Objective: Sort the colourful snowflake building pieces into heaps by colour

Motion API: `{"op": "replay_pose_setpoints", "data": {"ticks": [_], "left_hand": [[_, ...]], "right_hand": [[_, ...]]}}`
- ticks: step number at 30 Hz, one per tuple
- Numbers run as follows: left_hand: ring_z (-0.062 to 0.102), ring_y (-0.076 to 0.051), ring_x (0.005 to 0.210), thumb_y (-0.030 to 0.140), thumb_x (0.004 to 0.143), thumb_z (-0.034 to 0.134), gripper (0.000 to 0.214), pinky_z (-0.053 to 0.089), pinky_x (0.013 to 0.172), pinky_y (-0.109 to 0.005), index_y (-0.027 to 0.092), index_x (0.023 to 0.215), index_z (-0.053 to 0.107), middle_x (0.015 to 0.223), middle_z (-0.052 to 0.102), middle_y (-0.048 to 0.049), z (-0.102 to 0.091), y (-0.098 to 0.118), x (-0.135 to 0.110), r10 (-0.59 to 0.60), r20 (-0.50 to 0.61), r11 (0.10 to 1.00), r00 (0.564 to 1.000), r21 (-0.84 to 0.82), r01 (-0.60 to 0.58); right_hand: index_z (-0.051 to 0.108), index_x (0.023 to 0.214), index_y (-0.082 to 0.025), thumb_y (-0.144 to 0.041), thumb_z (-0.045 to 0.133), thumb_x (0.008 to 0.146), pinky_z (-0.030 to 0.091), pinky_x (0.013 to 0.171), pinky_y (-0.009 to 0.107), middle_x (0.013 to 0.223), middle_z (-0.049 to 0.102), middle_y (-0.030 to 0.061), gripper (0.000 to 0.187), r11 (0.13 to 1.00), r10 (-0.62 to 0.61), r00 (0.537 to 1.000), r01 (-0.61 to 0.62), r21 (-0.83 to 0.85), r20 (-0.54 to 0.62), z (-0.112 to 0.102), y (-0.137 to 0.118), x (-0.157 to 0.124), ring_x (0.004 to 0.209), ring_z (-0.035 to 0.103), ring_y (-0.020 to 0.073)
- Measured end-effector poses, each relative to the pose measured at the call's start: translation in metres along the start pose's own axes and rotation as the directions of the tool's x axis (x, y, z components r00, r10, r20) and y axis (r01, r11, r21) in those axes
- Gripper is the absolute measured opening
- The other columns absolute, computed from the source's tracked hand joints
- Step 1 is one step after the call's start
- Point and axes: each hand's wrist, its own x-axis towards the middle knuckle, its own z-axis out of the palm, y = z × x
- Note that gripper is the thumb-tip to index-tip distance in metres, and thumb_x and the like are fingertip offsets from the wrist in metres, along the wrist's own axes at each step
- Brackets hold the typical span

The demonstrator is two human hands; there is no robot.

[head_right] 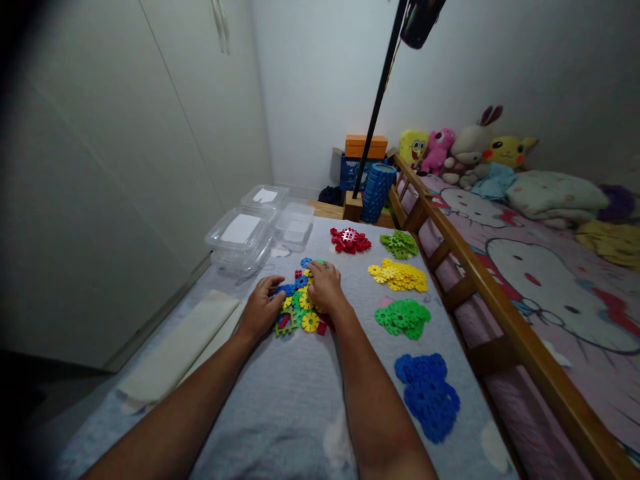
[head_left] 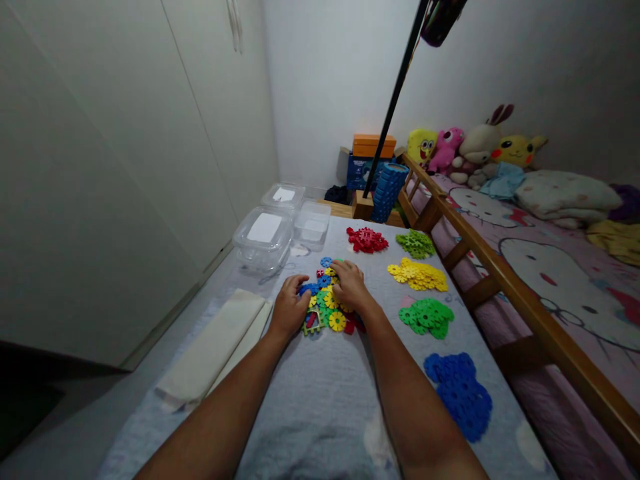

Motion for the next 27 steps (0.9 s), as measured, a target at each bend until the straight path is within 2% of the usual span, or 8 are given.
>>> {"op": "replay_pose_setpoints", "data": {"ticks": [4,8,11,14,19,27], "left_hand": [[0.061,-0.023,0.110,0.022,0.082,0.055,0.030,0.050,0.098,-0.042,0.019,0.111,0.062,0.114,0.063,-0.0088,0.000,0.001,0.000,0.002,0.001,1.000,1.000,0.002,-0.002],[0.061,-0.023,0.109,0.022,0.082,0.055,0.030,0.050,0.098,-0.042,0.019,0.110,0.062,0.113,0.063,-0.0087,-0.001,0.004,0.001,0.001,-0.001,1.000,1.000,0.008,-0.001],[0.061,-0.023,0.109,0.022,0.082,0.055,0.030,0.050,0.098,-0.042,0.018,0.110,0.062,0.113,0.063,-0.0088,0.000,0.003,0.001,0.001,-0.001,1.000,1.000,0.014,-0.001],[0.061,-0.023,0.110,0.023,0.082,0.055,0.029,0.049,0.100,-0.042,0.019,0.110,0.062,0.113,0.063,-0.0083,0.001,0.001,0.001,0.010,-0.006,1.000,1.000,0.024,-0.010],[0.061,-0.023,0.110,0.023,0.083,0.055,0.029,0.049,0.100,-0.042,0.019,0.111,0.061,0.113,0.063,-0.0082,0.001,-0.001,0.001,0.010,-0.001,1.000,1.000,0.028,-0.010],[0.062,-0.023,0.109,0.023,0.082,0.055,0.030,0.050,0.099,-0.042,0.019,0.111,0.061,0.112,0.064,-0.0082,0.001,-0.001,0.001,0.017,0.003,0.999,1.000,0.036,-0.018]], "right_hand": [[0.056,0.140,-0.022,-0.015,0.053,0.078,0.028,0.112,0.044,0.143,0.057,0.0078,0.062,1.000,0.005,1.000,-0.005,0.008,0.019,0.001,0.000,-0.001,0.133,0.042,0.0283],[0.059,0.136,-0.023,-0.016,0.053,0.080,0.033,0.105,0.042,0.134,0.062,0.0084,0.056,1.000,0.016,1.000,-0.016,0.008,-0.019,-0.004,0.000,-0.001,0.120,0.049,0.0272],[0.065,0.126,-0.022,-0.019,0.054,0.081,0.035,0.101,0.041,0.125,0.063,0.0101,0.046,1.000,0.028,0.999,-0.028,-0.009,-0.026,-0.005,0.002,-0.001,0.115,0.049,0.0270],[0.069,0.113,-0.021,-0.018,0.057,0.079,0.035,0.101,0.040,0.126,0.061,0.0099,0.036,1.000,0.017,0.999,-0.018,-0.004,-0.036,-0.002,0.006,-0.001,0.117,0.048,0.0271],[0.067,0.097,-0.021,-0.014,0.056,0.076,0.035,0.100,0.039,0.115,0.066,0.0068,0.025,0.998,0.004,0.999,-0.002,0.055,-0.032,-0.001,0.010,-0.001,0.116,0.049,0.0255],[0.062,0.086,-0.021,-0.013,0.057,0.074,0.038,0.091,0.033,0.096,0.066,0.0037,0.016,0.981,-0.015,0.997,0.029,0.192,-0.076,-0.005,0.020,-0.001,0.097,0.053,0.0206]]}}
